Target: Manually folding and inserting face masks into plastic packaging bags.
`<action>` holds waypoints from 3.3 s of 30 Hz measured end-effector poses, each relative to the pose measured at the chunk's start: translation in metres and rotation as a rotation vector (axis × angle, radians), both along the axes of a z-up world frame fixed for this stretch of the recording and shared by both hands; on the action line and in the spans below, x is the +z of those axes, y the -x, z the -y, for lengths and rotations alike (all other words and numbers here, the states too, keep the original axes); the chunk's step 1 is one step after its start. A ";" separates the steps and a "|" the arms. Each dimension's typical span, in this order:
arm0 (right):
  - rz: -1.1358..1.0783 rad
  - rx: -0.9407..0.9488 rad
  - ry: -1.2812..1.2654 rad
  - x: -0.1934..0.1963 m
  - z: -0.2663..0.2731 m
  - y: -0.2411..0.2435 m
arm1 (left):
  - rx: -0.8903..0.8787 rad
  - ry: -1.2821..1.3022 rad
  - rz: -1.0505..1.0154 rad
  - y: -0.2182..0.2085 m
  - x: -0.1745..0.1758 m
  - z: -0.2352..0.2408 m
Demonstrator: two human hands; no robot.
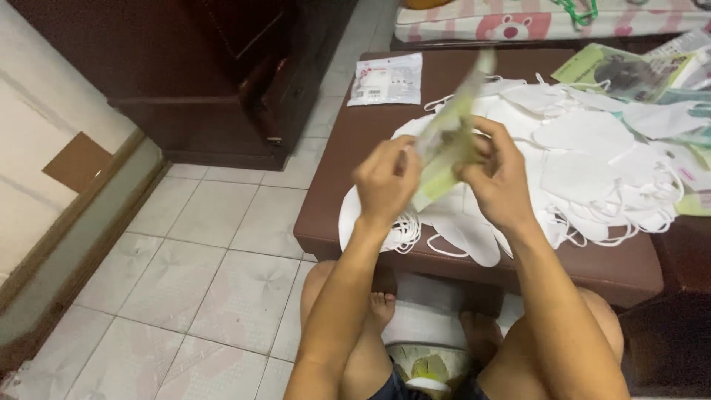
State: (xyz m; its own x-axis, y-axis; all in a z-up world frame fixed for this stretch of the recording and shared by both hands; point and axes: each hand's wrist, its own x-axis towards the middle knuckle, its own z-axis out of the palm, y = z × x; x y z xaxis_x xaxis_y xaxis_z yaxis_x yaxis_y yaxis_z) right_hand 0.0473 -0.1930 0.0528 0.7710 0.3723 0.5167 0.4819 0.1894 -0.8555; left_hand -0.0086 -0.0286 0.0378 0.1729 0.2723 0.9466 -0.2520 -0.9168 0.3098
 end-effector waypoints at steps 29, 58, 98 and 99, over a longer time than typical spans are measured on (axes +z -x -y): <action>0.161 0.512 1.087 0.005 -0.045 0.028 | 0.390 0.139 0.108 0.054 0.003 -0.071; -0.379 -0.125 0.121 -0.017 0.002 0.015 | 0.170 -0.241 -0.100 0.019 -0.015 0.006; -0.511 0.163 -0.073 -0.038 -0.014 0.009 | -0.630 1.325 0.020 0.009 -0.018 -0.015; -0.500 0.132 -0.092 -0.045 -0.015 0.004 | -0.673 1.344 -0.021 0.008 -0.025 -0.014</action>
State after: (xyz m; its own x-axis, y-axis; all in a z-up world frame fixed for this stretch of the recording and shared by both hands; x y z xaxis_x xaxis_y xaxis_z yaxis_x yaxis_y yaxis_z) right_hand 0.0434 -0.1784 0.0076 0.8814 0.4534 0.1329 -0.0141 0.3064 -0.9518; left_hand -0.0165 -0.0143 0.0128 0.6255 0.7780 0.0589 -0.4841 0.3278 0.8113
